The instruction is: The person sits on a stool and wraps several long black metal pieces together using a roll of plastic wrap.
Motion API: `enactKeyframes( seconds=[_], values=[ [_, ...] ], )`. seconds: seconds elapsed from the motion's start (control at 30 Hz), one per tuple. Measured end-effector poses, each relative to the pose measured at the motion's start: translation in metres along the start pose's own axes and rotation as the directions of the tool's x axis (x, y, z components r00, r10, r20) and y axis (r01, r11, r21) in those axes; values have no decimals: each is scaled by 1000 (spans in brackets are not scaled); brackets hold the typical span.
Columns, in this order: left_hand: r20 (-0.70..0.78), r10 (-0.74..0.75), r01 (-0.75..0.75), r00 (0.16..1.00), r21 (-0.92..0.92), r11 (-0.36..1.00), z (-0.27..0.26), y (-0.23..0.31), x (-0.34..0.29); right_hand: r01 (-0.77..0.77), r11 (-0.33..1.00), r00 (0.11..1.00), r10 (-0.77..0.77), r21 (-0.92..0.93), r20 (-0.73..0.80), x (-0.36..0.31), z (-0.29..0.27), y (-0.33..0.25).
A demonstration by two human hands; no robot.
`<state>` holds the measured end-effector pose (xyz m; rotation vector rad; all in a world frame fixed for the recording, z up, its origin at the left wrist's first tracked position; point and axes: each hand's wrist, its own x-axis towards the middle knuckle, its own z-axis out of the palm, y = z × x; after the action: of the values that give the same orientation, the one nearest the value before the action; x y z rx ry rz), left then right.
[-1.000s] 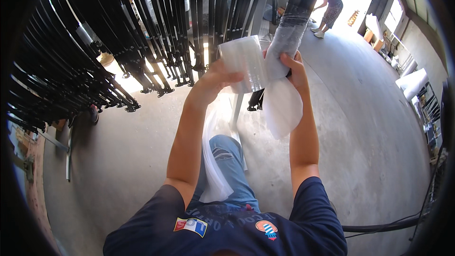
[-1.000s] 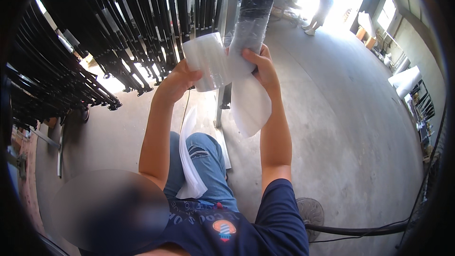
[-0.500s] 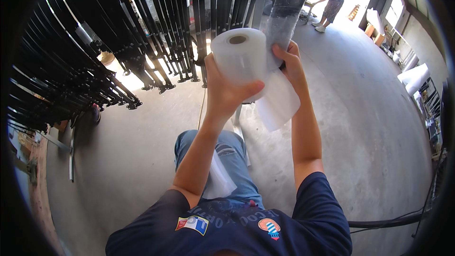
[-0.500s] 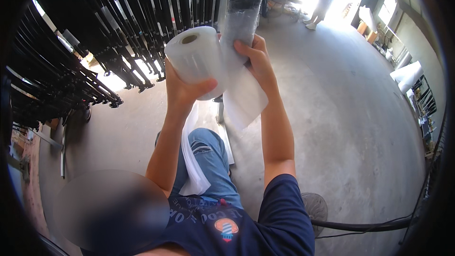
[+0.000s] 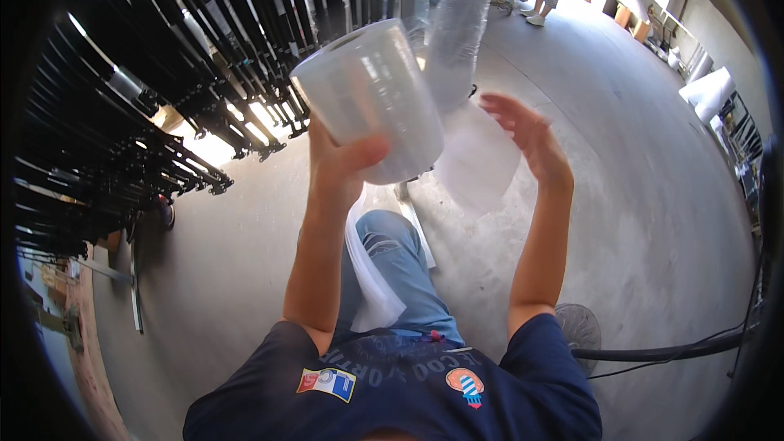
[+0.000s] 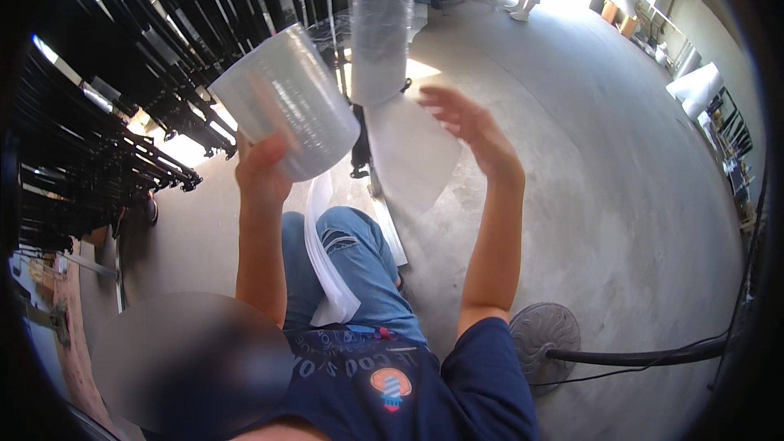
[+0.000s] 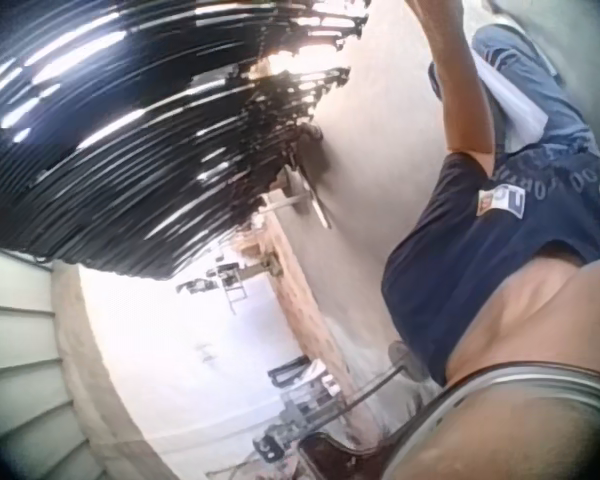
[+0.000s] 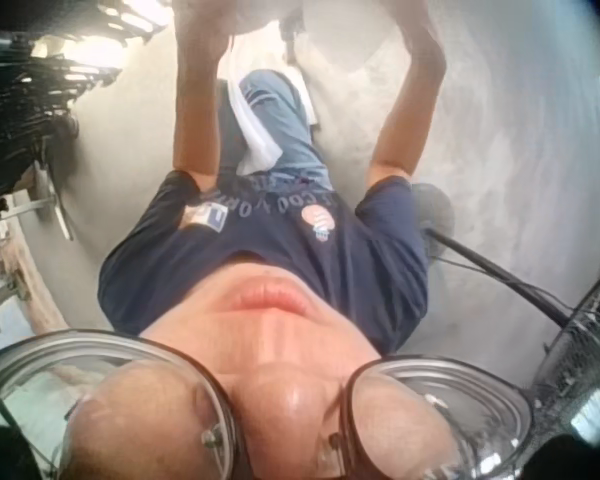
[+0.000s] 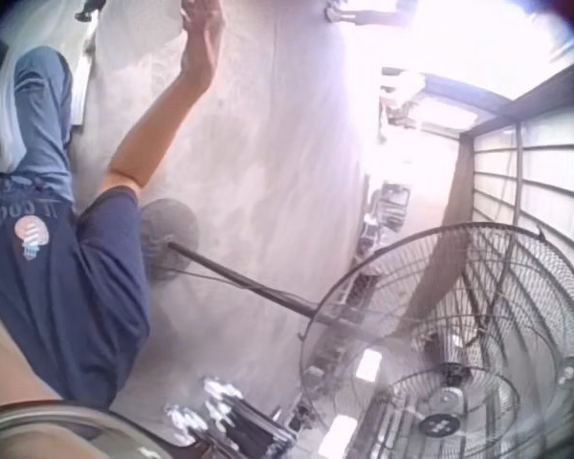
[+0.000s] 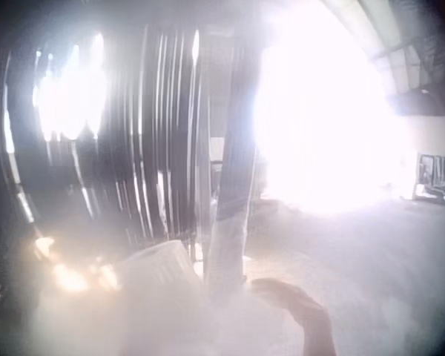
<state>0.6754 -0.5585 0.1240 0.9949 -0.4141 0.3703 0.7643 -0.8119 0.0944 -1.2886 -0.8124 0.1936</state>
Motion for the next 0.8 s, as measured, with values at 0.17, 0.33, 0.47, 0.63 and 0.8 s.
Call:
enactKeyframes(
  seconds=[0.17, 0.33, 0.47, 0.63, 0.8],
  values=[
    [95, 97, -108, 991, 125, 986, 0, -1, -3, -175, 868, 956, 36, -465, -292, -9, 50, -17],
    [-70, 35, -30, 997, 76, 997, -9, -6, -7, -198, 746, 921, -80, -636, -380, 21, 67, -3],
    [-15, 86, -83, 996, 132, 988, -23, -3, -8, 41, 639, 910, -341, -768, -235, 40, 56, -2],
    [28, 57, -59, 998, 59, 997, -30, -3, -9, -23, 145, 725, -679, -989, -117, 56, 57, 0],
    [-97, 53, -55, 994, -15, 998, -29, -7, -11, -168, 206, 598, -756, -964, -266, 70, 69, 13]
  ],
)
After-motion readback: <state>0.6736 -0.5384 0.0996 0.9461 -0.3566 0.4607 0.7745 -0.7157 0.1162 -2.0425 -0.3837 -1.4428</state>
